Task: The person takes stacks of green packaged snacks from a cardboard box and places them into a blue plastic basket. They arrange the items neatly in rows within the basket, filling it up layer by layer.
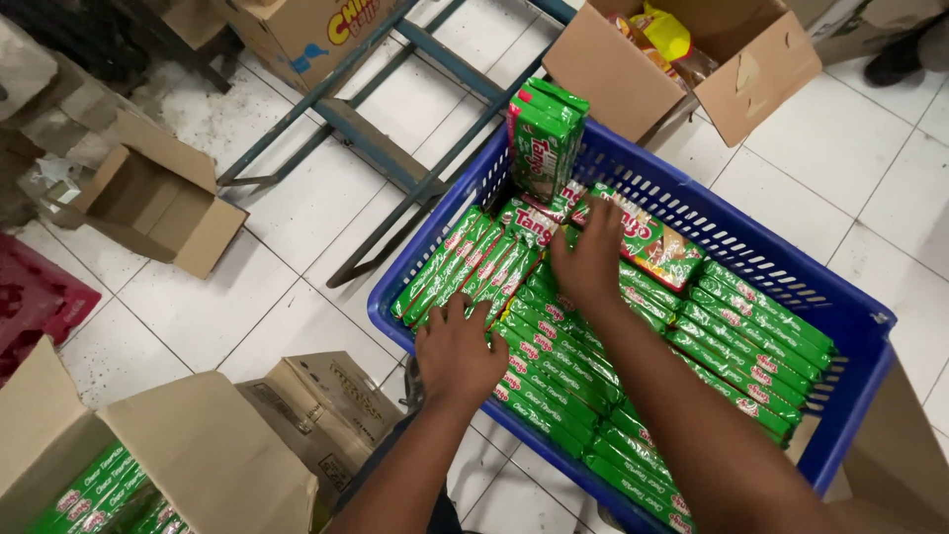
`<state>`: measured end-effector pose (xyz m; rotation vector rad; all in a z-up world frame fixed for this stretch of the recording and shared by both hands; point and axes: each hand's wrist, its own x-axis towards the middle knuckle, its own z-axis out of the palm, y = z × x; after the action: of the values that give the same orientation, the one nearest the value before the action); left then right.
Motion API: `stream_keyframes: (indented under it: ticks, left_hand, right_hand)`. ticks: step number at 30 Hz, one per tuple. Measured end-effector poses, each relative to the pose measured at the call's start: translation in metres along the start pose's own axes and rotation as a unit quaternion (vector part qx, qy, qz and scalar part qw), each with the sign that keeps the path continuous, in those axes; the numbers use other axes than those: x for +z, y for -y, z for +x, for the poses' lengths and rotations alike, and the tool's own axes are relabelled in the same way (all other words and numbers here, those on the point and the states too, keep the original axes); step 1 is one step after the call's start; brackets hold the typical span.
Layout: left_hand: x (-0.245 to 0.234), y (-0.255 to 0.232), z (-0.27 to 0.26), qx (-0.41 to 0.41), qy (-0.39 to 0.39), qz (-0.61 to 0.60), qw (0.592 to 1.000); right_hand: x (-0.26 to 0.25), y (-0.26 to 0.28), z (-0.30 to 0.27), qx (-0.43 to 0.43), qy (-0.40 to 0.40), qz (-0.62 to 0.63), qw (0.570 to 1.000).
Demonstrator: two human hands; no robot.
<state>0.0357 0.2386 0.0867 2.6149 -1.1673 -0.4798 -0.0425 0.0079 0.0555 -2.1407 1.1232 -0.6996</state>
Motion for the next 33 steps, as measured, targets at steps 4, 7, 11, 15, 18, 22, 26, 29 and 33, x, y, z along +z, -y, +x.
stream_keyframes:
  ticks: [4, 7, 11, 15, 18, 22, 26, 29, 33]
  left_hand:
    - [-0.012, -0.003, -0.002, 0.006, -0.01, -0.003, 1.0]
    - [-0.035, -0.011, -0.012, 0.038, 0.032, 0.017, 0.999]
    - [-0.029, -0.011, -0.012, 0.059, 0.08, 0.1, 0.99]
    - [0.002, -0.002, -0.007, 0.061, 0.065, 0.136, 0.987]
    - [0.081, 0.033, -0.019, 0.111, -0.095, -0.106, 0.984]
    - [0.034, 0.016, -0.139, 0.232, -0.296, -0.228, 0.898]
    - [0.013, 0.072, -0.281, 0.155, -0.142, -0.395, 0.894]
    - [-0.01, 0.144, -0.349, 0.098, -0.19, -0.379, 0.9]
    - [-0.015, 0.268, -0.395, -0.019, -0.324, -0.298, 0.897]
  right_hand:
    - [-0.029, 0.02, -0.081, -0.095, 0.033, -0.159, 0.982]
    - [-0.034, 0.005, -0.129, -0.009, 0.129, -0.28, 0.951]
    - [-0.041, -0.007, -0.16, -0.012, 0.177, -0.323, 0.93]
    - [-0.05, -0.031, -0.188, -0.06, 0.198, -0.329, 0.921]
    - [-0.08, -0.049, -0.22, -0.057, 0.279, -0.258, 0.923]
    - [-0.122, -0.085, -0.301, -0.091, 0.212, 0.01, 0.973]
    - [-0.149, -0.075, -0.382, -0.185, 0.085, 0.021, 0.979]
    - [-0.136, -0.061, -0.38, -0.265, 0.104, 0.029, 0.958]
    - [-0.117, -0.01, -0.383, -0.225, 0.23, 0.086, 0.943]
